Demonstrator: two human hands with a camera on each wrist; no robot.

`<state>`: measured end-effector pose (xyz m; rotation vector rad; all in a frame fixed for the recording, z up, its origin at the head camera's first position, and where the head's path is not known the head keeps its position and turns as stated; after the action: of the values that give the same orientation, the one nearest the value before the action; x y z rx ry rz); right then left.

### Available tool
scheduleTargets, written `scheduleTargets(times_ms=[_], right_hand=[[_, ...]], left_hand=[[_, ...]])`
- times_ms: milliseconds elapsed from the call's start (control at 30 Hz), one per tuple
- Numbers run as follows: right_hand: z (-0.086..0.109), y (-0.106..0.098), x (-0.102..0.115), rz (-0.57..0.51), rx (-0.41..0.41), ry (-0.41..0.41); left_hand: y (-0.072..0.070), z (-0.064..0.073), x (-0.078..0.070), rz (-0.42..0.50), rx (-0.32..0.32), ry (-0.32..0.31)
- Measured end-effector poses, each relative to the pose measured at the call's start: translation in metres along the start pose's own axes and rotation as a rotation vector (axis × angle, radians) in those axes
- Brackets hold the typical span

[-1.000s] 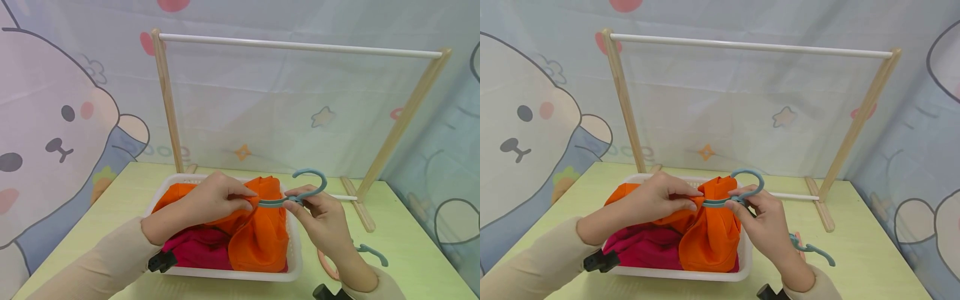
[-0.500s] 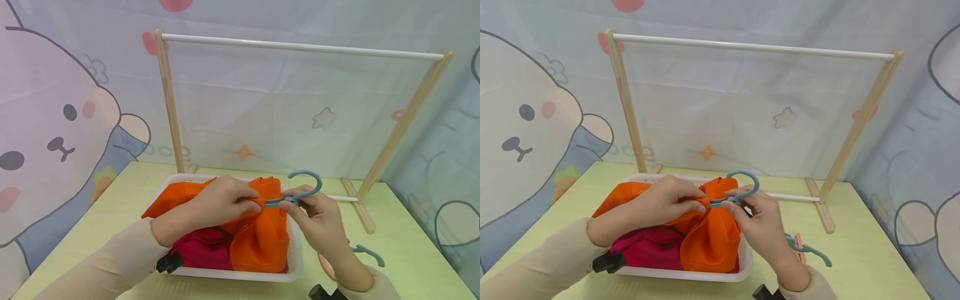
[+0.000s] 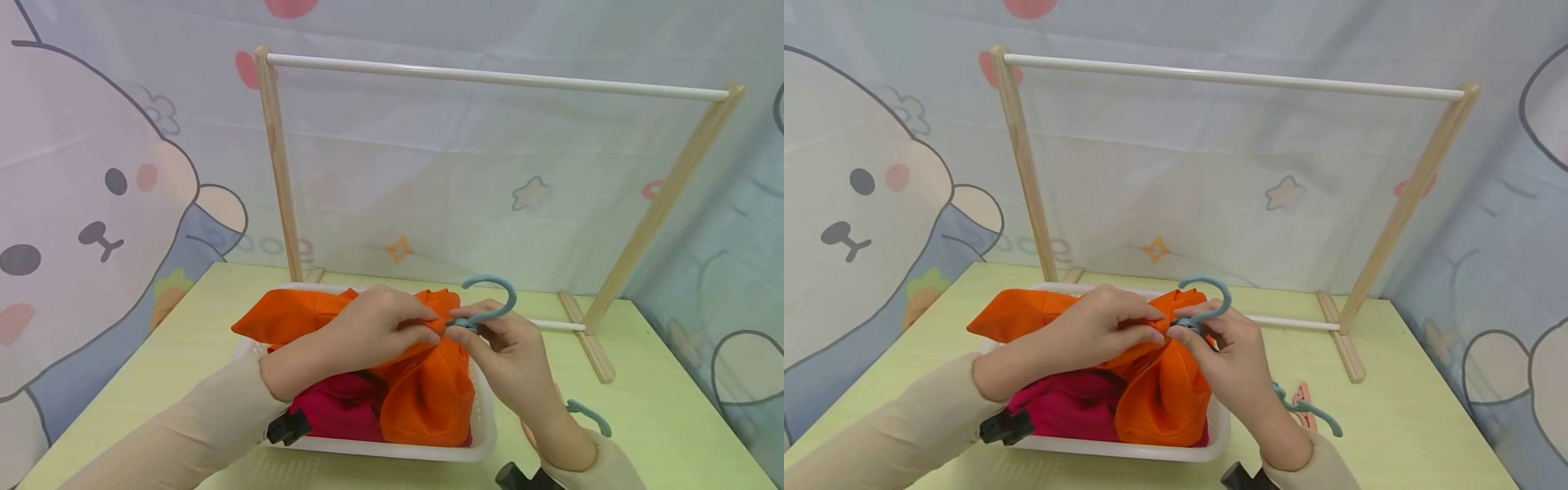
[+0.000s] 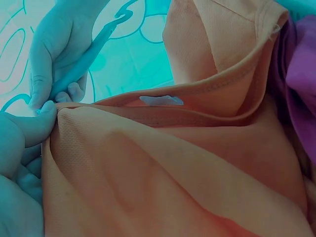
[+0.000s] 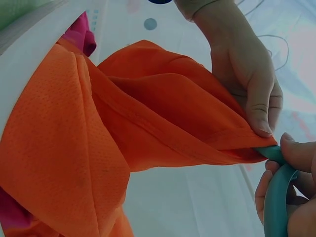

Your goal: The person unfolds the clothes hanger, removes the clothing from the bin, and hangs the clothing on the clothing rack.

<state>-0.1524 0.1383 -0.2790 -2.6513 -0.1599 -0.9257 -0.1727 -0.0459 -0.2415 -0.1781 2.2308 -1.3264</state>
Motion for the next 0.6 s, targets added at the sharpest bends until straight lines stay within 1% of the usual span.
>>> scheduleTargets(times_ms=[167, 400, 600], right_hand=[[-0.0009, 0.0003, -0.0001, 0.018, 0.001, 0.040], [-0.0029, -0.0001, 0.0001, -0.048, 0.022, 0.030], [-0.0021, -0.0007, -0.0008, -0.089, 0.029, 0.043]], left_hand=[[0.0012, -0.0031, -0.0006, 0.030, -0.019, 0.008], [0.0031, -0.0070, 0.0001, 0.032, -0.050, 0.028], [0.0010, -0.0093, -0.0028, 0.036, -0.058, 0.018]])
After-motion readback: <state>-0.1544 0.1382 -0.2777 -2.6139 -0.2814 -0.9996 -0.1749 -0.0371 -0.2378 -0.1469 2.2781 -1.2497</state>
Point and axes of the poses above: each hand's wrist, its own z-axis away from the middle knuckle, its own y-axis out of the palm, x = y × z, the point moved 2 cm from there along -z, towards the middle knuckle, and after that the axes turned 8 degrees about x, right-handed, at the moved point
